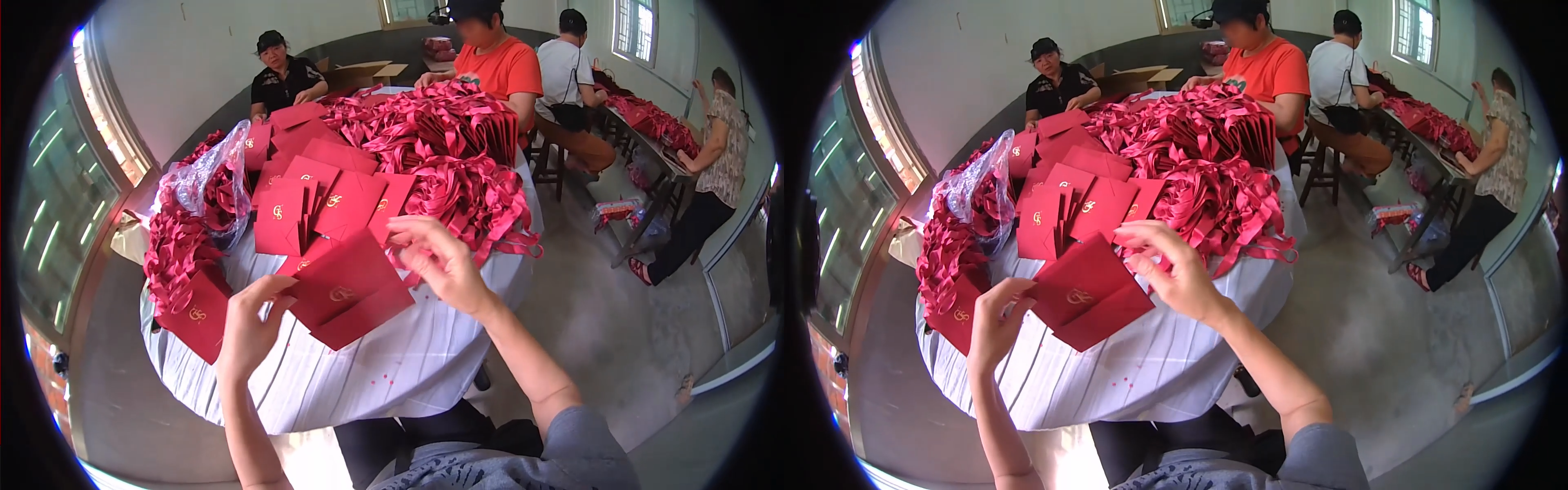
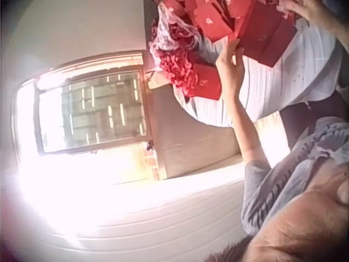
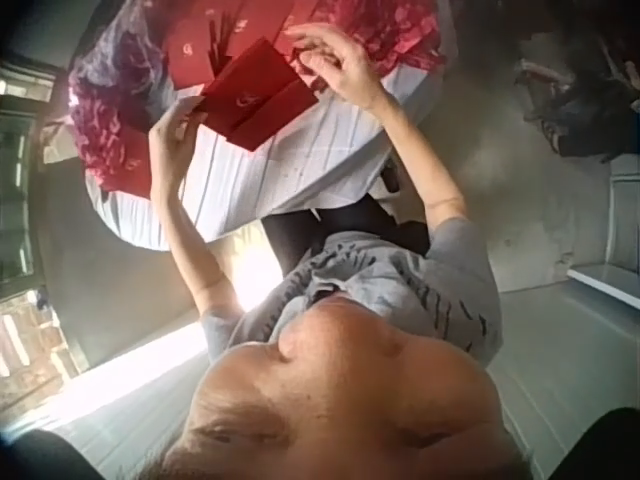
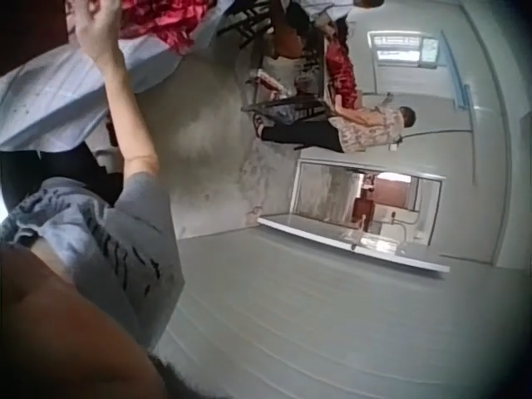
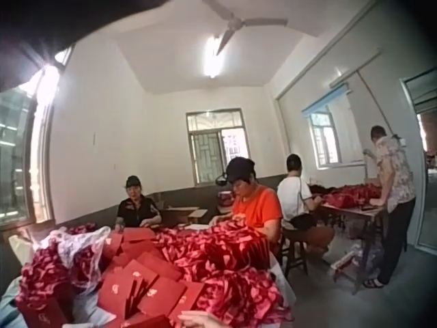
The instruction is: The person attaches ribbon handles to paper gift bags by threading ribbon strips through the holes of each bag by hand and stacking the assembled bags to the side.
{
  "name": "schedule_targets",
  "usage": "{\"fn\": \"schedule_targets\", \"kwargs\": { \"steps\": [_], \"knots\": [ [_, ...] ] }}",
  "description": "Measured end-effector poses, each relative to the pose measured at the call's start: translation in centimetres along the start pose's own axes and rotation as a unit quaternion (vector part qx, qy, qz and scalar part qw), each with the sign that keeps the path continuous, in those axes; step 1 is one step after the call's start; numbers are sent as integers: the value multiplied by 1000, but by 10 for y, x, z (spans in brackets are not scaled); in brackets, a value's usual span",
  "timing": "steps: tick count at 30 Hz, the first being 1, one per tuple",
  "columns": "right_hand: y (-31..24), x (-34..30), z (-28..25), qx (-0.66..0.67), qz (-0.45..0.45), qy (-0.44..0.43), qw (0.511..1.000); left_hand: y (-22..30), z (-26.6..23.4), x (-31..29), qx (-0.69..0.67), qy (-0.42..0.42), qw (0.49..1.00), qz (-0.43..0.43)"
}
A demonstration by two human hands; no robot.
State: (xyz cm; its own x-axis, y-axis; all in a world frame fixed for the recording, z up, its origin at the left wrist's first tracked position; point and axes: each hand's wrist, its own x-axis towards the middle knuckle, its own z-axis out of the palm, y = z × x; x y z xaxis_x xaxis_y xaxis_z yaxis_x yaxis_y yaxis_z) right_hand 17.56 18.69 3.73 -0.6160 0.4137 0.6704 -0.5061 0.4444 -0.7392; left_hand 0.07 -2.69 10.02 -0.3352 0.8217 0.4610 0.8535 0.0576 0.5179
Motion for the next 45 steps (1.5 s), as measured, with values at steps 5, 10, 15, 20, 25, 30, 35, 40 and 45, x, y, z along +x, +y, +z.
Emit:
{"fn": "schedule_targets", "kwargs": {
  "steps": [5,10,15,20,25,30,35,40,45],
  "knots": [
    [39,-1,-25,-132,44,45,989,-59,5,-7,-243,52,960,-132],
    [52,9,-28,-364,-24,-42,930,-94,17,-21,-296,10,938,-181],
    [68,9,-17,-502,-31,-100,859,-93,4,-12,-273,-16,944,-183],
    [65,22,-13,-412,-24,-80,907,-86,-17,-9,-282,35,950,-132],
    [48,29,-1,-437,-13,-152,886,-80,-7,-21,-92,106,989,-39],
    [65,20,24,-508,40,-194,838,-80,-4,-25,-97,134,986,-26],
    [56,32,32,-390,20,-179,903,-92,-14,-33,-171,129,970,-111],
    [-3,70,66,-47,148,-79,985,-112,-11,-28,-340,67,927,-139],
    [2,79,125,-106,56,-145,982,-113,-11,-27,-416,25,891,-181]
  ]
}}
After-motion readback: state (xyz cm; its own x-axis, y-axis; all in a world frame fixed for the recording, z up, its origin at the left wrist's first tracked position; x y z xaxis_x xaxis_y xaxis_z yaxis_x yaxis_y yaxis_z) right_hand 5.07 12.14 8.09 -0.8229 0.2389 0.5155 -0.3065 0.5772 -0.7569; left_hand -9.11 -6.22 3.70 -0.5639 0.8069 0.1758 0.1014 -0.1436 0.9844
